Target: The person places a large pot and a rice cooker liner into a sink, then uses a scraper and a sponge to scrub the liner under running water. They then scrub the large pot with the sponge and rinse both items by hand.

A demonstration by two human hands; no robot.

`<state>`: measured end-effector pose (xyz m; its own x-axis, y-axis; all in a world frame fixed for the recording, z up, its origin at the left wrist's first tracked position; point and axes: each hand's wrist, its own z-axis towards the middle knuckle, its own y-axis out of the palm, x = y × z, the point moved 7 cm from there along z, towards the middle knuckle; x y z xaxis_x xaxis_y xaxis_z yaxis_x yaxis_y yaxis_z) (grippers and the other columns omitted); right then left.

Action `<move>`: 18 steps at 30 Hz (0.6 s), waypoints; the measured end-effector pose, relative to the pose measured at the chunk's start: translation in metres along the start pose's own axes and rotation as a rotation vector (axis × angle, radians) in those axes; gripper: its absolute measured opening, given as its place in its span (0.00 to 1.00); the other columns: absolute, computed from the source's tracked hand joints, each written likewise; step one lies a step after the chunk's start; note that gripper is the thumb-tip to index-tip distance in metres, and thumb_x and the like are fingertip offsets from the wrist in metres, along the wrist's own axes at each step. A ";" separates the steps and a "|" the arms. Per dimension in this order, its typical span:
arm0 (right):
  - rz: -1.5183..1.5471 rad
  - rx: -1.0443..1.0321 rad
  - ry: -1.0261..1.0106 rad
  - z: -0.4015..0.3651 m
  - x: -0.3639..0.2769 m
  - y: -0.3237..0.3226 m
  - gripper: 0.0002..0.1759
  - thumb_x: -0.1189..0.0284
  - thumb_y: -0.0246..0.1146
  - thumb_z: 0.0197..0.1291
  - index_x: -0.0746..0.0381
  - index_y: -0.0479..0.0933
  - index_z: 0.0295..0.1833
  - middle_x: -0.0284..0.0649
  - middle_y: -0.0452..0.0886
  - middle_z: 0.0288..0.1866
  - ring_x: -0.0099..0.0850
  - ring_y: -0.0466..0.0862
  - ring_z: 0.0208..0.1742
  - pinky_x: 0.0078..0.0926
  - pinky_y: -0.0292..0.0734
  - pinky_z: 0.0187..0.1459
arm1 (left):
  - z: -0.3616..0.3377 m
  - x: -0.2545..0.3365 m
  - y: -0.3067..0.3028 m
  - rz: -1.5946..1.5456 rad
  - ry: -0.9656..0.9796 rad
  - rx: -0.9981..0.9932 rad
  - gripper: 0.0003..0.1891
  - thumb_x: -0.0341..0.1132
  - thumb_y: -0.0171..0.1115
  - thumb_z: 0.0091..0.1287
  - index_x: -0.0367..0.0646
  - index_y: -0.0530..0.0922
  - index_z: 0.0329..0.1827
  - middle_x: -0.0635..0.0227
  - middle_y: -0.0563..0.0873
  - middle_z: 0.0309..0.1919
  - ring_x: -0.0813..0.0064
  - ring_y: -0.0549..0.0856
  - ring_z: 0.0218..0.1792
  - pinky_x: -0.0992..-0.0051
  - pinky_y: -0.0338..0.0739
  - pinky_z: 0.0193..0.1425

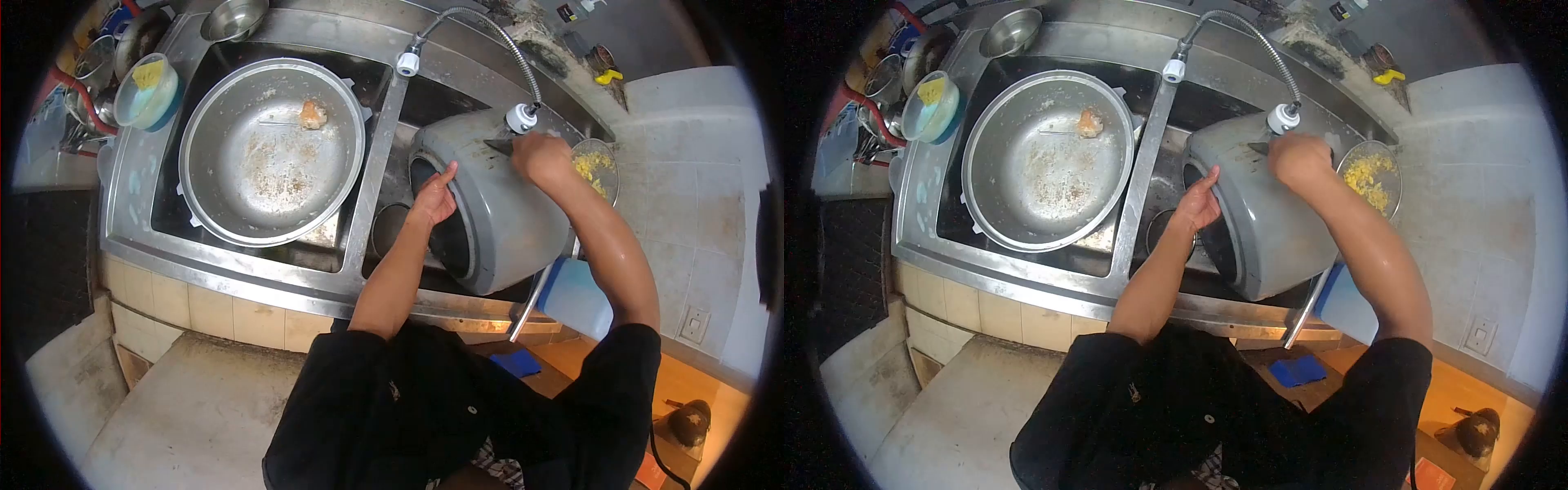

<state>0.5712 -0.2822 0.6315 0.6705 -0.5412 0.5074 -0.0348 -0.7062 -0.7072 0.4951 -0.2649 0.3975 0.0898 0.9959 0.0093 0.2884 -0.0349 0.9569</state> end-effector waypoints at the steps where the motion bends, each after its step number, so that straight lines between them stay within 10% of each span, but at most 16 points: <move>1: -0.025 -0.075 -0.011 0.007 -0.004 0.001 0.17 0.67 0.51 0.65 0.60 0.84 0.48 0.48 0.84 0.51 0.44 0.85 0.52 0.42 0.79 0.51 | -0.001 0.001 0.001 0.041 -0.036 0.015 0.22 0.40 0.69 0.65 0.36 0.74 0.55 0.64 0.83 0.51 0.66 0.83 0.52 0.61 0.78 0.59; 9: -0.003 -0.057 0.004 0.032 -0.019 0.001 0.17 0.68 0.53 0.63 0.60 0.84 0.49 0.47 0.85 0.48 0.44 0.86 0.50 0.41 0.81 0.50 | -0.011 0.027 -0.006 0.532 0.016 0.344 0.31 0.45 0.76 0.57 0.34 0.69 0.52 0.60 0.79 0.45 0.66 0.82 0.46 0.62 0.82 0.47; 11: -0.054 0.051 -0.138 0.010 -0.027 -0.010 0.17 0.68 0.54 0.63 0.60 0.83 0.50 0.49 0.85 0.48 0.44 0.86 0.51 0.41 0.81 0.48 | -0.026 0.053 -0.008 0.957 0.314 0.620 0.34 0.46 0.76 0.56 0.31 0.68 0.54 0.58 0.75 0.49 0.67 0.80 0.44 0.65 0.80 0.47; 18: 0.053 0.143 -0.076 0.029 -0.013 0.042 0.16 0.67 0.51 0.66 0.63 0.82 0.44 0.48 0.85 0.43 0.46 0.87 0.43 0.42 0.83 0.38 | -0.033 0.059 0.032 1.372 0.732 0.471 0.31 0.40 0.72 0.57 0.31 0.67 0.57 0.45 0.73 0.53 0.49 0.72 0.60 0.61 0.69 0.63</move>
<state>0.5827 -0.2910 0.5808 0.7249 -0.5362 0.4324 0.0304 -0.6022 -0.7978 0.4783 -0.2047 0.4381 0.1027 0.0158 0.9946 0.6409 -0.7657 -0.0540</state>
